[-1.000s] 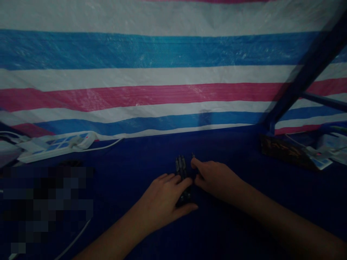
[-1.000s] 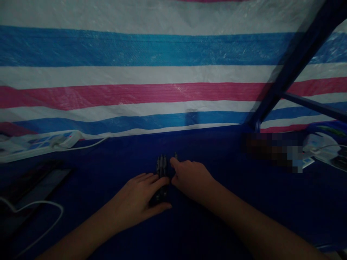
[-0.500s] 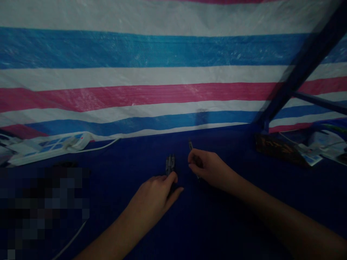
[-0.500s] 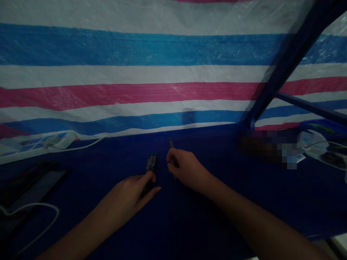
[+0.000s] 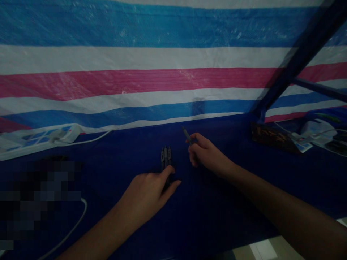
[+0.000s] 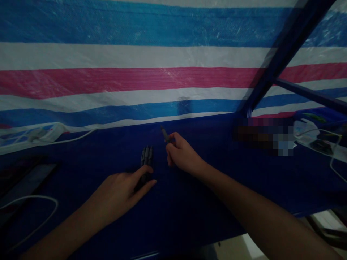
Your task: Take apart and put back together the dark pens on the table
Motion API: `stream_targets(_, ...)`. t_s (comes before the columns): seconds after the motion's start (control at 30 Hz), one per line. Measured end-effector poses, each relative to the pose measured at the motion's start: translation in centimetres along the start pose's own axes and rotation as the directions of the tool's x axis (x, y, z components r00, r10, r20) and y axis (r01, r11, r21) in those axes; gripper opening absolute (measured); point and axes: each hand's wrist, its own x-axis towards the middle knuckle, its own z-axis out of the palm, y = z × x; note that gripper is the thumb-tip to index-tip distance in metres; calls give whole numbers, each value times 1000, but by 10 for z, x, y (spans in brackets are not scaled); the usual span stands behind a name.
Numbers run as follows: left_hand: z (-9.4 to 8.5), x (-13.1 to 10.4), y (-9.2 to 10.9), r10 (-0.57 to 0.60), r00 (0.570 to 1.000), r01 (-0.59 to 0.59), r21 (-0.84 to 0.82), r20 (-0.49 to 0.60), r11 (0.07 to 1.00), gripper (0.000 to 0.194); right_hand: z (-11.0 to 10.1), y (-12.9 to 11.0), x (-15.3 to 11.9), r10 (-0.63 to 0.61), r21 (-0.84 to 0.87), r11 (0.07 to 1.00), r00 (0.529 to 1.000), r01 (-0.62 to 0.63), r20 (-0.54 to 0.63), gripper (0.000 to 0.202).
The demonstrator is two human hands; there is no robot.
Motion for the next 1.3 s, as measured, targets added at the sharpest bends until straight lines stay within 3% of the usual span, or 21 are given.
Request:
stream_targets(0.03, 0, 0, -1, -10, 1000, 10, -5, 3, 1000, 34, -1, -1, 0, -32, 17, 999, 999, 33, -26, 4)
stream_targets(0.13, 1, 1, -3, -49, 999, 49, -22, 21, 999, 32, -4, -2, 1, -88, 51, 995, 995, 90, -39, 32)
stream_targets(0.27, 0, 1, -1, -94, 995, 95, -24, 32, 995, 31, -8, -3, 2, -98, -108, 989, 995, 97, -5, 47)
stream_targets(0.4, -3, -1, 0, -89, 995, 89, 2, 38, 996, 35, -7, -8, -3, -148, -257, 958, 986, 125, -74, 47)
stream_targets(0.57, -5, -5, -2, -56, 998, 57, -54, 16, 997, 39, -5, -10, -7, -260, -176, 954, 963, 244, -76, 24)
stream_targets(0.8, -9, -4, -1, -68, 998, 69, -232, 10, 970, 36, -8, -7, 1, -102, -14, 995, 994, 102, -49, 32)
stream_targets(0.93, -9, -3, -2, -89, 989, 53, -290, -115, 956, 35, -6, -13, -5, -24, 117, 993, 998, 17, 58, 35)
stream_targets(1.1, -3, -3, -7, 45, 925, -158, -275, -377, 948, 25, 3, -14, -15, -36, 254, 967, 975, -20, 217, 32)
stream_targets(1.2, -1, -3, -9, 166, 858, -266, -144, -487, 953, 23, 8, -10, -16, -39, 264, 964, 978, -17, 206, 36)
stream_targets(1.3, -1, -2, -10, 232, 784, -304, -31, -576, 952, 23, 9, -6, -15, -45, 190, 982, 985, 13, 165, 53)
